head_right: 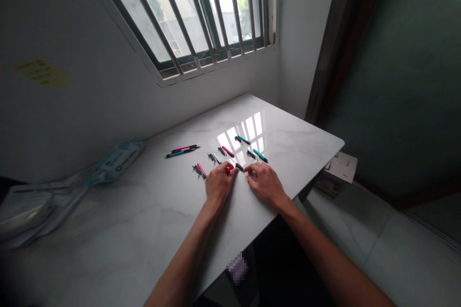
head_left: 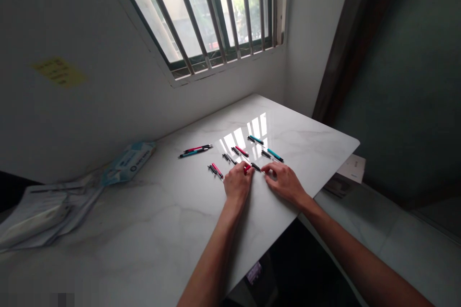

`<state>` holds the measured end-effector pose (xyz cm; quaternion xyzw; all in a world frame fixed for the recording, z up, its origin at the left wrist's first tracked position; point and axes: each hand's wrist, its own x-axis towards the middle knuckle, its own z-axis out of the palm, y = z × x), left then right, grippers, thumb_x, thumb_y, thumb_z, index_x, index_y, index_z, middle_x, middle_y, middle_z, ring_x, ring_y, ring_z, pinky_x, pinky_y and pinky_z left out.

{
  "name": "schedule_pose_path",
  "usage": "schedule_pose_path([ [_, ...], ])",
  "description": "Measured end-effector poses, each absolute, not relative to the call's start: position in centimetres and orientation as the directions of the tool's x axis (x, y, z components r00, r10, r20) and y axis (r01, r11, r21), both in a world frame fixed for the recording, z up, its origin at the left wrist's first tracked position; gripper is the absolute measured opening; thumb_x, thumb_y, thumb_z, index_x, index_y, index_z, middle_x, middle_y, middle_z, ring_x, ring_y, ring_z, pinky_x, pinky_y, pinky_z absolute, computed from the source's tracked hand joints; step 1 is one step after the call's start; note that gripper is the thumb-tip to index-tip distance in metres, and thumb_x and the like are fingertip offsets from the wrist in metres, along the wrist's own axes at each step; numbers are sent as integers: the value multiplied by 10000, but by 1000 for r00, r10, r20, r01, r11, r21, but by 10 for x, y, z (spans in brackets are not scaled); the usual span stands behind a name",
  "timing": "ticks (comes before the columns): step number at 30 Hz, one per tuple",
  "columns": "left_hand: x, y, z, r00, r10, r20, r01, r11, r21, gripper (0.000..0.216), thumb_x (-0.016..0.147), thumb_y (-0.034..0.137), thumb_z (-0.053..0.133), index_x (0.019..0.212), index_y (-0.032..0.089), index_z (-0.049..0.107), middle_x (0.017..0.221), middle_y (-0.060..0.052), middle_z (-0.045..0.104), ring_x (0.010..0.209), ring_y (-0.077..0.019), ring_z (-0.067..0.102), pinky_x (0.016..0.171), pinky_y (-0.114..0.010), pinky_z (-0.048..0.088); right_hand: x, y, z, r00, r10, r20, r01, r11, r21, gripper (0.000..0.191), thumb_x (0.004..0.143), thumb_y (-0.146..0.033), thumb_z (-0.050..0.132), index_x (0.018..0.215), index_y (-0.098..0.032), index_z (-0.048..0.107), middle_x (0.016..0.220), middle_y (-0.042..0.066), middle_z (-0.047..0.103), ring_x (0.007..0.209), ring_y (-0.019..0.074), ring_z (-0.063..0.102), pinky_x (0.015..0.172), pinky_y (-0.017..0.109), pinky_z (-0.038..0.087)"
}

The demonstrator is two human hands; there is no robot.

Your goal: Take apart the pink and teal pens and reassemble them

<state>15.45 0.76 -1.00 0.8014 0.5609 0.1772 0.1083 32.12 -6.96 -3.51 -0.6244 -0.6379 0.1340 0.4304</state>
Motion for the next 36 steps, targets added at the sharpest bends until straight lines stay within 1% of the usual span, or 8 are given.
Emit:
schedule_pose_path([
  [3,148,5,-4,342,920,192,790,-391,473,238,955,421,630,1099,244,699,954,-64,755,848,-247,692,765,-314,460,321,-71,-32,147,916,374,676,183,-714,210,871,-125,651,1016,-247,742,980,24,762,857,206,669,855,333,516],
  [6,131,0,7,358,897,259,648,-438,622,293,1028,384,461,1182,237,663,1066,-63,738,947,-233,686,846,-319,484,320,-72,-30,162,920,356,656,169,-736,204,884,-145,645,1030,-244,748,973,25,758,818,195,665,831,325,518],
  [10,100,-5,14,298,908,296,563,-417,713,383,1045,323,306,1030,215,674,1005,-64,699,929,-223,655,862,-323,490,319,-74,-29,166,924,344,652,158,-741,186,893,-175,638,1018,-243,758,965,25,748,828,199,662,822,325,515],
  [14,80,-5,7,261,913,314,540,-408,736,367,1029,337,362,1049,205,704,1047,-78,682,954,-220,644,887,-324,497,321,-75,-32,170,922,348,646,163,-746,185,899,-205,625,1022,-240,759,993,31,752,790,197,649,814,338,521],
  [19,78,-7,3,218,923,316,420,-381,824,363,1016,353,496,1319,254,670,1041,-55,728,928,-192,667,826,-285,500,321,-77,-35,207,870,447,672,205,-712,188,928,-262,612,1045,-231,755,1047,65,761,876,238,668,860,391,538],
  [22,80,-10,5,193,933,303,261,-347,901,321,1000,393,563,1274,257,661,970,-36,749,834,-170,673,748,-266,508,308,-82,-30,210,847,488,663,243,-708,177,949,-300,615,1039,-233,751,1054,75,765,910,253,681,886,414,541],
  [28,87,-15,7,148,973,177,-140,-157,978,408,842,493,768,1108,203,663,971,-55,747,771,-176,730,742,-315,604,250,-86,-17,161,897,411,465,299,-834,400,909,-401,737,1272,-247,672,1046,67,787,941,252,732,907,416,569],
  [36,88,-14,1,148,989,20,-309,27,951,465,762,504,861,1033,144,748,913,-94,789,787,-206,772,827,-373,635,246,-63,-13,360,894,266,66,260,-963,295,857,-447,779,1005,-193,751,939,69,772,870,220,732,813,360,605],
])
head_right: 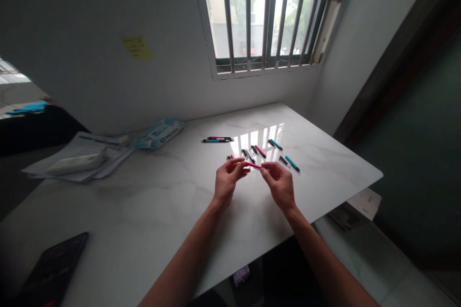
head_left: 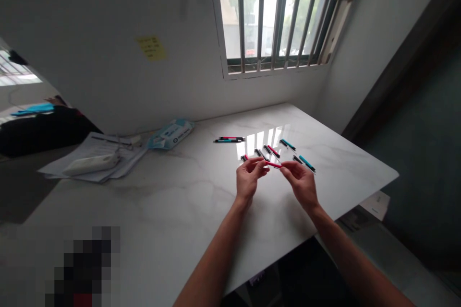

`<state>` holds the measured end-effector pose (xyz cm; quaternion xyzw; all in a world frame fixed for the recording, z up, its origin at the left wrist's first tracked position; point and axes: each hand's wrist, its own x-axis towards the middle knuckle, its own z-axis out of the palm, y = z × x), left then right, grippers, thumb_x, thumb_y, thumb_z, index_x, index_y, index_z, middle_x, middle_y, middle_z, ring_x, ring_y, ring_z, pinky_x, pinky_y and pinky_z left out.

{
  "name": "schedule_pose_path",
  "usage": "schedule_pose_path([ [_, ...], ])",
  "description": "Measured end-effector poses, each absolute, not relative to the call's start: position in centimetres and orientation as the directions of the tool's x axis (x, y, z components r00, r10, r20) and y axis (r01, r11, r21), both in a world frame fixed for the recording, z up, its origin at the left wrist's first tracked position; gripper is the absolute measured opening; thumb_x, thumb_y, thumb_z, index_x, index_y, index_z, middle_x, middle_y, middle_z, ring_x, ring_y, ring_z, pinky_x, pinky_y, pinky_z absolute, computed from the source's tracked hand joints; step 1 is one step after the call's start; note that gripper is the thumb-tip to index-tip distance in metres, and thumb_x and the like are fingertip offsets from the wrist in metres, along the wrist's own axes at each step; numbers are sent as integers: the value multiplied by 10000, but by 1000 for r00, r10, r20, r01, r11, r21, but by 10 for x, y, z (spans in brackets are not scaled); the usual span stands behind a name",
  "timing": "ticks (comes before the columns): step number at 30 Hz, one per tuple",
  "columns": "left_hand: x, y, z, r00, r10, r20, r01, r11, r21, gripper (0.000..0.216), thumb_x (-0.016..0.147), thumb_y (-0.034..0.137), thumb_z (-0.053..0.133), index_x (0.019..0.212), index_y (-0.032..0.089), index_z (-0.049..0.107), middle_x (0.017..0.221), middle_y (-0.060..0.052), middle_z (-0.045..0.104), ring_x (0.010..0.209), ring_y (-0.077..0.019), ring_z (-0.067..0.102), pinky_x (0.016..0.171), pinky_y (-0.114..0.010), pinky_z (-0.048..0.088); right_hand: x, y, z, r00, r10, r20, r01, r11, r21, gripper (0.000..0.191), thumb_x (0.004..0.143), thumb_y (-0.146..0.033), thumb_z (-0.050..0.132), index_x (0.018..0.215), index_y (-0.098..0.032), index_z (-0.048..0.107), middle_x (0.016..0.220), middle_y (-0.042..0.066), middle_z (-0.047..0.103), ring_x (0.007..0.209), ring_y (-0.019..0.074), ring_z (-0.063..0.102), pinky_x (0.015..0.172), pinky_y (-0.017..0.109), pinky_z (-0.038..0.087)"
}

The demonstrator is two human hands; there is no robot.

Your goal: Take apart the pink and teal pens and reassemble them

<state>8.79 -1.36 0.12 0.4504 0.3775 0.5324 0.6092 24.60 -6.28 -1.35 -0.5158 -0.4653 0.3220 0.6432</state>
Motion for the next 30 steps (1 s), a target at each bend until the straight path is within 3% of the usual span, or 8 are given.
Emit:
schedule_pose_path([
  [3,93,-18,-2,292,956,-12,-280,97,955,410,711,440,916,935,133,761,868,-97,793,782,-215,777,861,-389,636,262,-53,-7,440,871,220,-29,259,-965,338,834,-450,793,1044,-188,755,945,59,754,827,185,696,761,318,580],
  [7,103,-25,-6,409,912,-37,-256,154,954,409,678,412,942,917,136,759,845,-93,793,764,-212,774,824,-369,638,275,-47,3,388,888,245,-16,272,-962,346,844,-451,782,1067,-186,765,973,59,745,802,165,660,759,311,564],
  [15,105,-22,-12,352,934,-53,-249,148,957,397,705,432,902,908,145,717,831,-69,771,709,-171,743,725,-293,597,314,-49,-11,510,813,280,27,310,-950,356,812,-474,824,1003,-187,734,825,23,709,744,165,655,749,316,560],
  [19,102,-20,-12,296,955,-16,-193,76,978,320,716,377,880,844,159,683,826,-33,727,735,-161,727,713,-272,562,330,-59,-28,512,810,286,254,176,-951,359,809,-505,803,957,-186,725,906,71,760,818,220,712,814,367,572],
  [23,99,-16,-15,264,964,14,-57,1,998,255,732,356,840,832,166,702,851,-32,725,737,-142,683,677,-246,515,330,-74,-38,479,818,318,573,-17,-819,283,865,-490,724,907,-211,746,843,53,768,716,209,673,736,343,529],
  [30,97,-17,-12,298,954,29,156,-79,985,196,781,352,782,869,178,759,866,-57,747,720,-155,652,651,-256,507,323,-71,-40,370,856,361,758,-54,-650,164,882,-362,659,830,-216,715,776,32,723,720,210,650,738,326,471],
])
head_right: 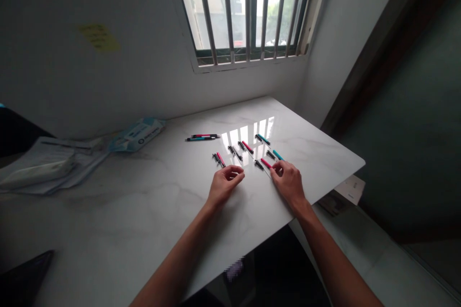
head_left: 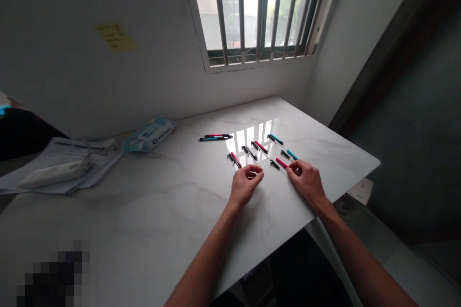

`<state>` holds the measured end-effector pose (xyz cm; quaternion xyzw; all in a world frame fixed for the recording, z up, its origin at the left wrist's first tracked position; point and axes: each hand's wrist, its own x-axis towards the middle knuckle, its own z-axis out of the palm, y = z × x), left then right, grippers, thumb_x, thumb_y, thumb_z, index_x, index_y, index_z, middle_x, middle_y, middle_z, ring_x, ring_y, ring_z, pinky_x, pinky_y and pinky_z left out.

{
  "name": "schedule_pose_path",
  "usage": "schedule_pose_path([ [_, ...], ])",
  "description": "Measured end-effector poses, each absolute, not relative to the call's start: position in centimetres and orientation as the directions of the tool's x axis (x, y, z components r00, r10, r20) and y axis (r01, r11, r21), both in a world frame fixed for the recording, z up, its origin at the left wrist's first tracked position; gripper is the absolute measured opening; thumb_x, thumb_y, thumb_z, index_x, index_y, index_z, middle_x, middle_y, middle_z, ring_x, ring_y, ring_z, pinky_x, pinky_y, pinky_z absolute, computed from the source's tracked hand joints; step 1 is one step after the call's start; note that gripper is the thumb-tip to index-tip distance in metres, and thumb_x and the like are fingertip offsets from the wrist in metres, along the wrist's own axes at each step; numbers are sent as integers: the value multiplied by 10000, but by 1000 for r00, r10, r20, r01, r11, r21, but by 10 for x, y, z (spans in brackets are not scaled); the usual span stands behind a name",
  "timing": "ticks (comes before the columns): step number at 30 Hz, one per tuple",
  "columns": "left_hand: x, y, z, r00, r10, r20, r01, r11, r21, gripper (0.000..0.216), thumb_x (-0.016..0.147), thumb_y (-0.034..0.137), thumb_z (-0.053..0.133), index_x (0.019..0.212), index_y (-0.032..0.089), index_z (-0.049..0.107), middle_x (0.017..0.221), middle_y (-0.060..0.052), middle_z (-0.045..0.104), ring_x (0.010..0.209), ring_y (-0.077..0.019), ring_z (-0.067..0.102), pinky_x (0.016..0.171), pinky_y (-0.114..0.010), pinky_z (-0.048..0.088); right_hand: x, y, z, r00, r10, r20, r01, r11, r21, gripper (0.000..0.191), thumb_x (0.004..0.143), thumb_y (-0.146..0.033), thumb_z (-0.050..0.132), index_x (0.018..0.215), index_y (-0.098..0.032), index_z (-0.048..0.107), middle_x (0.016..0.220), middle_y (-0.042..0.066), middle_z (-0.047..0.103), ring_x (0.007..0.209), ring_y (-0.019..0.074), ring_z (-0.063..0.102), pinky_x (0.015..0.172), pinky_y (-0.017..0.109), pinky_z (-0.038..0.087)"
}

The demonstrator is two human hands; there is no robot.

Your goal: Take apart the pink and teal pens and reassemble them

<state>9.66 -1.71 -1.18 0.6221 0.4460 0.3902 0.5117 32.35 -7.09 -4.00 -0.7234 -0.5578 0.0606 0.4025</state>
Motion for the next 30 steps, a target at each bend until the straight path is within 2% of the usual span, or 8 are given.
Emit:
schedule_pose_path([
  [7,98,-22,-4,352,928,119,274,-224,935,221,884,360,676,1025,228,784,920,-55,762,748,-169,689,666,-270,545,325,-66,-45,311,873,375,771,0,-637,144,917,-334,645,863,-213,701,798,35,695,765,219,636,766,333,461],
  [13,106,-18,-1,341,936,88,396,-228,889,117,864,333,703,899,226,734,889,-35,778,761,-188,737,707,-292,573,326,-65,-42,263,896,357,749,44,-661,154,959,-307,610,896,-222,723,851,41,713,830,227,639,802,339,457],
  [18,130,-8,4,444,891,91,537,-346,769,52,847,261,724,852,246,773,907,-22,793,785,-189,731,754,-299,561,326,-65,-39,271,902,335,730,34,-682,129,943,-285,626,897,-227,731,834,37,716,827,227,638,809,342,452],
  [21,147,-3,4,469,877,102,594,-398,699,97,845,196,700,856,249,781,931,-13,799,767,-176,709,747,-294,538,326,-64,-39,280,900,335,719,34,-694,110,931,-266,633,906,-227,733,851,39,726,846,230,641,822,342,455],
  [25,162,-1,-6,481,866,137,599,-438,670,164,849,146,663,926,262,749,925,5,786,756,-170,696,738,-290,506,325,-64,-38,282,894,348,711,49,-702,102,927,-241,632,917,-230,734,880,39,735,876,229,647,847,340,459],
  [30,161,-4,-14,401,884,241,650,-460,605,94,876,234,694,965,262,678,931,-12,722,761,-195,658,717,-309,465,323,-64,-34,288,893,347,707,47,-706,118,940,-267,617,922,-231,728,880,49,739,872,235,648,856,348,467],
])
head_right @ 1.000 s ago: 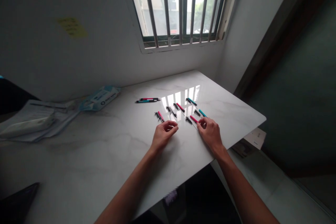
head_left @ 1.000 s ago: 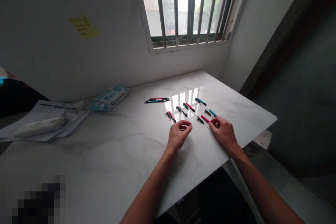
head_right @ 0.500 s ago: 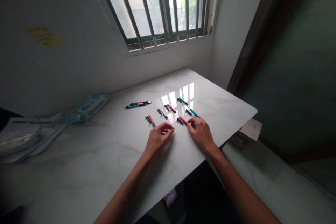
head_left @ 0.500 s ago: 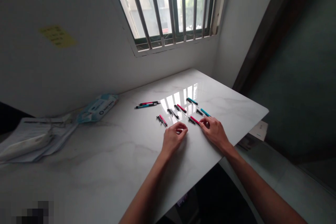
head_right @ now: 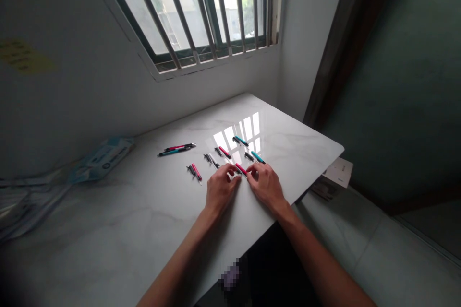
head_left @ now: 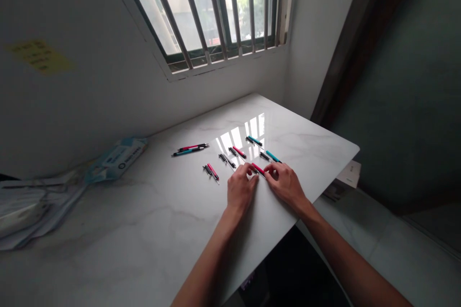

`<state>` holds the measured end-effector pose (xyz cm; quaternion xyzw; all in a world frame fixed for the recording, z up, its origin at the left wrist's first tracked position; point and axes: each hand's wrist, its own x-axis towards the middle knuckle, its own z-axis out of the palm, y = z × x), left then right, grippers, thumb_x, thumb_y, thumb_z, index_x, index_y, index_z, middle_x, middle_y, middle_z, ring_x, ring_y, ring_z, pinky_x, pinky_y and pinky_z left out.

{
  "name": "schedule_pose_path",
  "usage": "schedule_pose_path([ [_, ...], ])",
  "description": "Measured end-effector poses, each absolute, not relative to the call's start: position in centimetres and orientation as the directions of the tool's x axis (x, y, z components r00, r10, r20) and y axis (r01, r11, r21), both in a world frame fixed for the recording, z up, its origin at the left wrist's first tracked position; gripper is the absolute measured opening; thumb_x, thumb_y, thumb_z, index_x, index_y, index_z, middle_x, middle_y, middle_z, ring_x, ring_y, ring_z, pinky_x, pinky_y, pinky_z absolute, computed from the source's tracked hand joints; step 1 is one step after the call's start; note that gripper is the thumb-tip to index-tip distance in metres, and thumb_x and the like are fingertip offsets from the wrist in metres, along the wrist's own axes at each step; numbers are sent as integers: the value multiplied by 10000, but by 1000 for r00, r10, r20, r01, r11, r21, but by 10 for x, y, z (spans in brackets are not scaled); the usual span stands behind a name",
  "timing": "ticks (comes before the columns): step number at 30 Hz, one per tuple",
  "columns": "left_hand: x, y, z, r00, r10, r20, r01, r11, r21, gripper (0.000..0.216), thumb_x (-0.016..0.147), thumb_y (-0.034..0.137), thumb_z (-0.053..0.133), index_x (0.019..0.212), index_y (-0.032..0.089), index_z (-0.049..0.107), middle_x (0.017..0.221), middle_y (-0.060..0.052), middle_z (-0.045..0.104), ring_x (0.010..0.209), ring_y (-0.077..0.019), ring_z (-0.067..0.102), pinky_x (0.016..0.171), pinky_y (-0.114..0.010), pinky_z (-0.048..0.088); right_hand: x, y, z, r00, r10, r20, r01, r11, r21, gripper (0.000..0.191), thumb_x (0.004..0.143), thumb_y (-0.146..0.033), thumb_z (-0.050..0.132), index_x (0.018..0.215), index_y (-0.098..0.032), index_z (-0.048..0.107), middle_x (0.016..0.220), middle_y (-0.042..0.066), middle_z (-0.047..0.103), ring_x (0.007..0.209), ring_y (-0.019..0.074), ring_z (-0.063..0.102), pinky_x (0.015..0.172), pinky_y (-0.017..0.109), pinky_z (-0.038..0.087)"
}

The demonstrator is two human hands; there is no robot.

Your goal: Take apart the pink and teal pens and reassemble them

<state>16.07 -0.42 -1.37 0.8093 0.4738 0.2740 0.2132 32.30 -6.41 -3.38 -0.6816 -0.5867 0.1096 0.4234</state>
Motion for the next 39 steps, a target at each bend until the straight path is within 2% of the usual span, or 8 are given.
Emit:
schedule_pose_path([
  [6,134,23,14,342,867,363,741,-486,463,131,940,355,685,1029,258,679,938,-33,707,834,-223,665,753,-316,460,323,-66,-32,316,901,297,665,12,-746,135,943,-314,623,949,-237,733,867,43,730,862,232,655,841,346,471],
  [10,89,86,22,260,858,443,859,-415,299,271,967,201,569,1200,260,694,1206,-71,716,1045,-271,659,923,-362,477,323,-67,-34,300,909,290,669,16,-743,160,949,-355,620,953,-243,735,860,37,725,851,233,657,808,341,472],
  [14,34,147,13,208,929,305,961,-253,114,324,961,193,548,1221,231,736,1258,-105,723,1078,-302,648,938,-383,492,323,-67,-37,283,913,294,666,33,-745,188,950,-379,609,965,-250,746,851,34,727,803,225,658,757,328,476],
  [18,7,173,4,237,935,265,967,-254,30,329,988,249,515,1206,235,761,1216,-119,737,1056,-310,646,905,-390,505,323,-67,-37,287,915,285,653,31,-757,195,940,-382,609,978,-256,753,850,29,729,763,217,659,719,318,476],
  [28,3,150,3,261,913,313,960,-280,18,280,980,237,526,1110,240,774,1159,-140,731,1132,-339,601,972,-443,457,324,-67,-36,296,917,267,639,18,-769,214,927,-394,603,987,-250,749,873,41,740,748,219,661,720,328,485],
  [33,-14,104,-1,193,914,357,963,-246,110,248,999,273,500,1067,228,734,1101,-121,746,1073,-317,630,982,-439,448,325,-68,-36,288,922,258,641,14,-768,239,925,-413,600,998,-246,754,884,50,749,757,225,666,713,326,488],
  [35,-20,87,-2,215,908,359,953,-276,128,261,970,234,519,1138,233,719,1197,-108,729,1117,-311,615,1007,-431,449,326,-69,-37,282,925,254,647,12,-762,239,922,-417,604,996,-248,756,881,46,750,750,221,666,708,322,486],
  [39,-25,70,-5,305,901,308,927,-355,122,496,885,110,532,1328,286,665,1426,-72,636,1293,-303,533,1082,-426,434,327,-70,-40,269,925,269,665,23,-746,263,916,-438,607,1002,-244,763,871,47,752,743,223,669,706,324,486],
])
